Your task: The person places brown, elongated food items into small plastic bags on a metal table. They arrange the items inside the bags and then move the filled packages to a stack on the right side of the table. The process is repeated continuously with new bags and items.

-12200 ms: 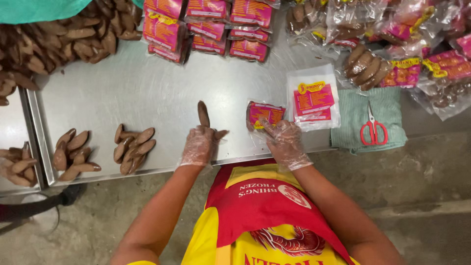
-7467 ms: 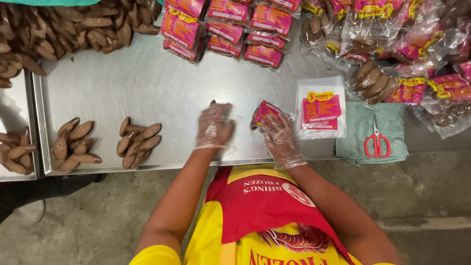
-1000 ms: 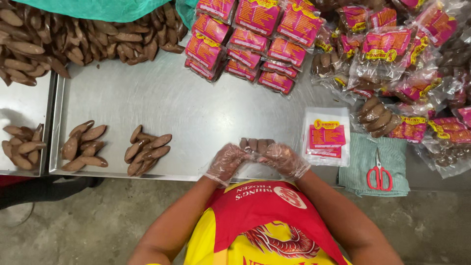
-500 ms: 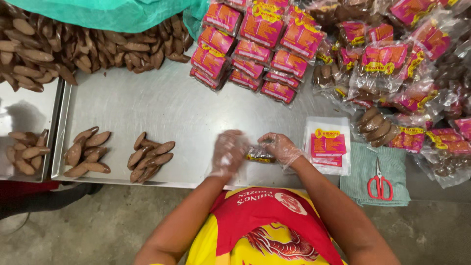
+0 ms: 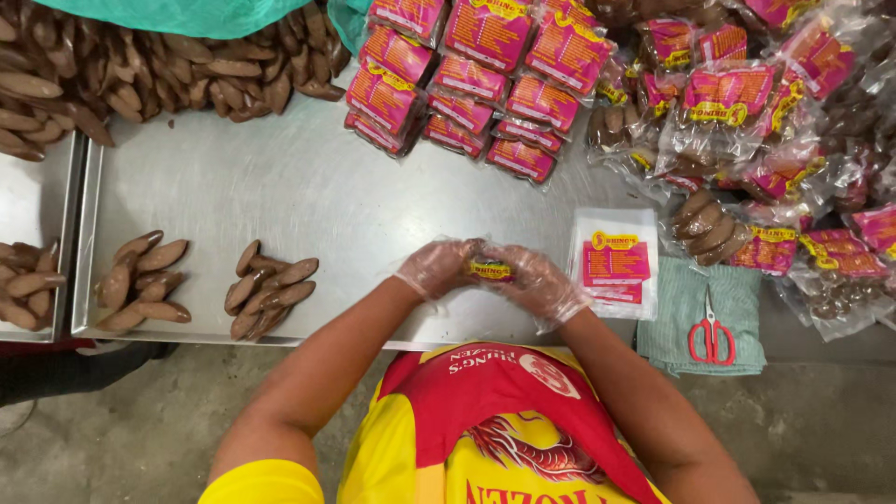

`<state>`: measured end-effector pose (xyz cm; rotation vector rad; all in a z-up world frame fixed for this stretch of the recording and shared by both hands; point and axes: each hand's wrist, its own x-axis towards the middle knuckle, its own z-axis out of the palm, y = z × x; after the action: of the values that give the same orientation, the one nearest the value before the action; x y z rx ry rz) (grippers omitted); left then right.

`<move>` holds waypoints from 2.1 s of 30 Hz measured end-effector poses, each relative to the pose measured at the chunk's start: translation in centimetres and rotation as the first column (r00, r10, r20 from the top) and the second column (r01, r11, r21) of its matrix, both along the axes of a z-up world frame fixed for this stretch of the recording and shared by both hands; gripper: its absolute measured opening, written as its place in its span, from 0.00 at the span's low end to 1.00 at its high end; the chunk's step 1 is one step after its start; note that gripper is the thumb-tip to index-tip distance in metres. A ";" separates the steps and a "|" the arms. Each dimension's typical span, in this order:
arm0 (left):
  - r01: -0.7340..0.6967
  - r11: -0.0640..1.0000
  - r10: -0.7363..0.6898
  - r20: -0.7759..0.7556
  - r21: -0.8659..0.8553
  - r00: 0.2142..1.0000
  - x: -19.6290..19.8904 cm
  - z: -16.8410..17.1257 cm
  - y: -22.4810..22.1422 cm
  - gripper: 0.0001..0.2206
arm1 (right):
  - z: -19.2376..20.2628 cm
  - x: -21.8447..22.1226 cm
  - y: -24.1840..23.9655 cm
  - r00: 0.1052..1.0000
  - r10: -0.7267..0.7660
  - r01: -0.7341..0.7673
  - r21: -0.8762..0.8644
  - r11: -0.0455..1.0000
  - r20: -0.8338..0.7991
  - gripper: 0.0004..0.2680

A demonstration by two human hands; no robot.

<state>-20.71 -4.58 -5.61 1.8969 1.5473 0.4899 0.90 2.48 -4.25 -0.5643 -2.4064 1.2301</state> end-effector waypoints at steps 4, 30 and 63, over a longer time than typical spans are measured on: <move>-0.046 0.959 0.152 0.369 -0.281 0.917 -2.2 -2.8 0.3 0.28 | -4.5 0.5 1.3 0.980 -0.163 0.198 -0.544 0.815 0.113 0.22; -0.558 0.753 0.576 0.760 -0.349 0.301 -23.6 0.3 15.9 0.20 | -14.0 -0.7 0.3 0.964 -0.253 0.194 -0.870 0.454 0.083 0.16; -0.924 0.191 0.979 0.008 0.331 0.205 -16.5 -5.0 -22.7 0.21 | -7.9 -2.5 1.2 0.963 -0.095 0.258 -0.766 0.589 0.251 0.17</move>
<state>-37.23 -27.26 -10.57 0.7896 2.8996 1.0994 -1.64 3.67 -12.16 -1.1830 -1.7208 2.2292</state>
